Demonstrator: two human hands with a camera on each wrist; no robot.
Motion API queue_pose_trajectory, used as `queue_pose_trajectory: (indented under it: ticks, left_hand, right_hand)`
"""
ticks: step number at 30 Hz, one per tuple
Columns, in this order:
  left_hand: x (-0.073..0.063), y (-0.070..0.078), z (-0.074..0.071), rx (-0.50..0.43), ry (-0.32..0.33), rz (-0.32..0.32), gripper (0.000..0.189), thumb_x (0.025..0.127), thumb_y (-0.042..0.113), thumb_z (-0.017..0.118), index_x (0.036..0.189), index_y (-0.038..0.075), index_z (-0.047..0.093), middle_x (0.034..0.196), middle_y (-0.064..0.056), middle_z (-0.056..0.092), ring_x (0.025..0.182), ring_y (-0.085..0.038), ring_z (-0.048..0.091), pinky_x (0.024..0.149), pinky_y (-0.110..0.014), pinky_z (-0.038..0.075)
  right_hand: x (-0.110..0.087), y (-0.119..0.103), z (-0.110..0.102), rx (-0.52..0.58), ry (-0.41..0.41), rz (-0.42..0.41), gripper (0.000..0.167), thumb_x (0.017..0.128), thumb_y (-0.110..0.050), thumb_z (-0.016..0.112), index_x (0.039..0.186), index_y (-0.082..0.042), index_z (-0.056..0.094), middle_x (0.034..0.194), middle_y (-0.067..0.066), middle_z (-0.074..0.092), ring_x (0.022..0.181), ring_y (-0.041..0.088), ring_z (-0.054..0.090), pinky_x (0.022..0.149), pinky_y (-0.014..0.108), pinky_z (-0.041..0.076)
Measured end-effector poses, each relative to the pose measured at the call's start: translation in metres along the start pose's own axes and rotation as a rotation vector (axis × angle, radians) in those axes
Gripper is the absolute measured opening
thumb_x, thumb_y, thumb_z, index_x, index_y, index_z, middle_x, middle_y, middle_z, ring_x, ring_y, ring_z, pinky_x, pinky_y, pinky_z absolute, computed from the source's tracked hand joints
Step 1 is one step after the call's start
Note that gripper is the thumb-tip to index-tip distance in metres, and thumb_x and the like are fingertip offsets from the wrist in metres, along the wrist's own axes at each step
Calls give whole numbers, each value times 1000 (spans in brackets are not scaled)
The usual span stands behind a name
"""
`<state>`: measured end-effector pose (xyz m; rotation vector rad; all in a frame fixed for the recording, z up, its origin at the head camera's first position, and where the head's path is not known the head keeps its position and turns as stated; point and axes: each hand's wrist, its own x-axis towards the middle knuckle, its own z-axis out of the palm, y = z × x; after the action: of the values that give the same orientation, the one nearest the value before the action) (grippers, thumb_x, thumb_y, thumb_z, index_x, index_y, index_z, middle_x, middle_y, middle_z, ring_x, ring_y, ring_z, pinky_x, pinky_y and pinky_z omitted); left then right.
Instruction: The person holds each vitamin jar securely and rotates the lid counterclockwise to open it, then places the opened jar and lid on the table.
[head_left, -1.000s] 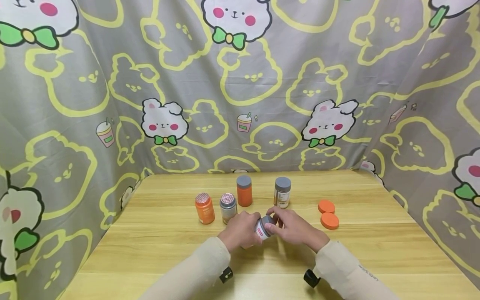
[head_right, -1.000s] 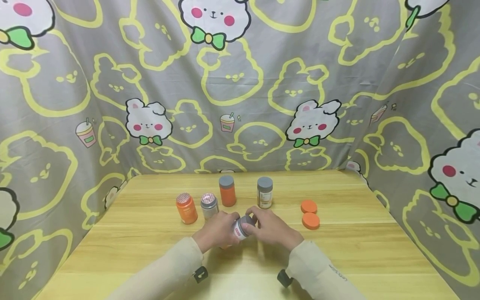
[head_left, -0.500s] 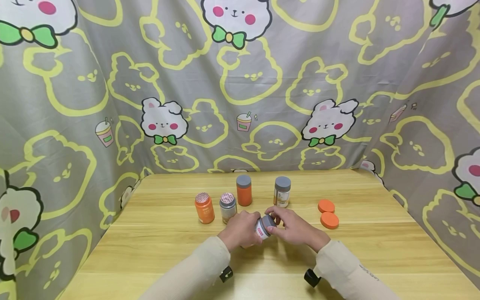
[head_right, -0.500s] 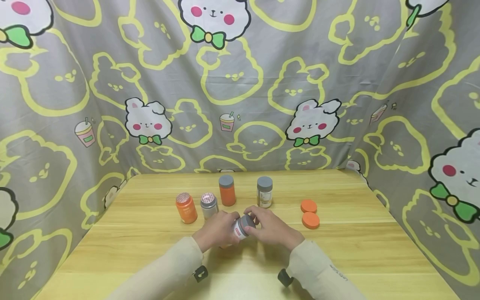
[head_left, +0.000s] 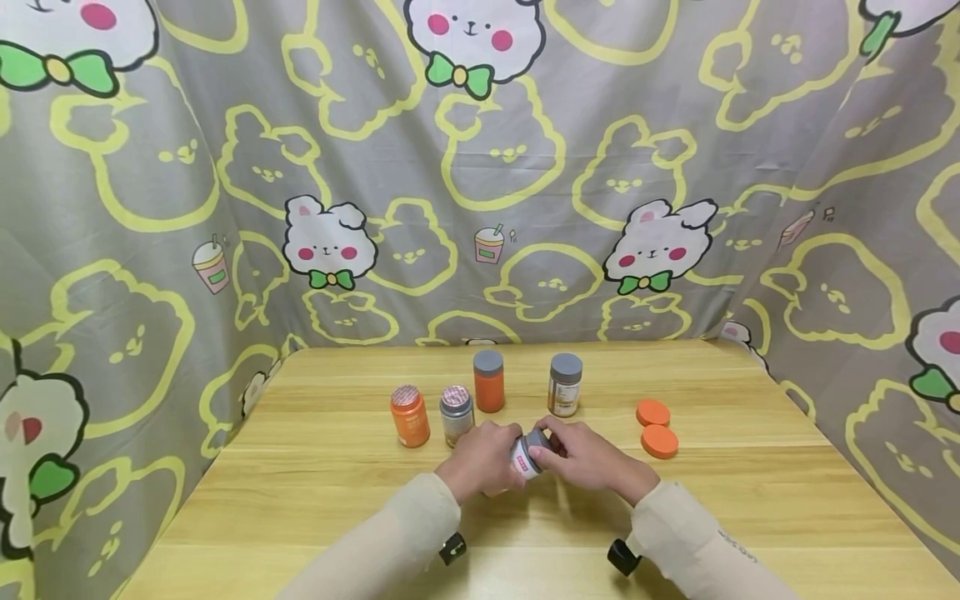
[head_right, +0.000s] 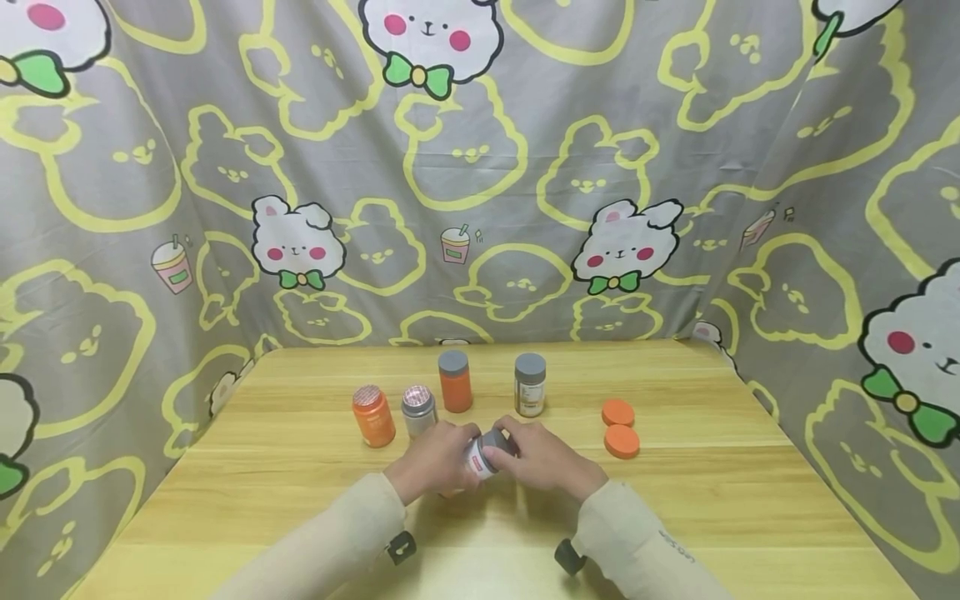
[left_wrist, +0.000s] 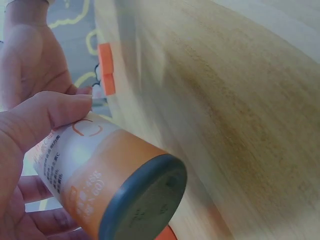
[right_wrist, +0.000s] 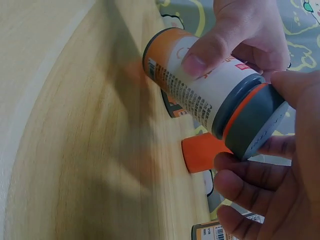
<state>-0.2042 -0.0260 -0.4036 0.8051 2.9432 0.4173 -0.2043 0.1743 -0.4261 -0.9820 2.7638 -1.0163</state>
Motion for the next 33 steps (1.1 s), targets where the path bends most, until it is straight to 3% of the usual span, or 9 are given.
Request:
queue_pose_trajectory:
  ticks: [8, 16, 21, 27, 33]
  left_hand:
    - [-1, -1, -1, -18, 8, -1, 57, 67, 31, 87, 115, 12, 61, 84, 0, 56, 68, -12, 51, 60, -26, 45]
    - [0, 0, -2, -28, -21, -5, 57, 67, 30, 88, 114, 12, 61, 84, 1, 57, 69, -11, 52, 61, -26, 45]
    - [0, 0, -2, -38, -28, -17, 59, 67, 30, 88, 115, 11, 61, 84, 1, 57, 69, -12, 53, 61, -26, 46]
    - [-1, 1, -3, -41, -25, -3, 54, 67, 30, 88, 110, 12, 61, 82, 2, 57, 68, -11, 53, 60, -26, 46]
    - [-2, 1, -3, -39, -15, 5, 54, 67, 29, 88, 110, 11, 61, 81, 2, 57, 67, -11, 52, 59, -24, 45]
  right_hand:
    - [0, -1, -2, 39, 14, -31, 34, 98, -36, 55, 120, -10, 53, 83, -5, 59, 72, 13, 56, 62, 27, 47]
    - [-2, 0, -2, 60, 19, -71, 38, 95, -31, 62, 125, -11, 52, 91, -6, 60, 79, 11, 57, 63, 28, 47]
    - [-2, -2, -3, -1, 29, -33, 42, 97, -36, 57, 126, -6, 51, 88, -4, 60, 76, 11, 55, 63, 28, 46]
    - [-2, -5, -2, -22, 40, -2, 32, 98, -39, 55, 113, -11, 55, 73, -7, 56, 63, 6, 52, 57, 27, 45]
    - [-3, -4, -2, 16, 39, -36, 34, 96, -37, 60, 119, -13, 53, 81, -8, 58, 71, 8, 54, 61, 27, 46]
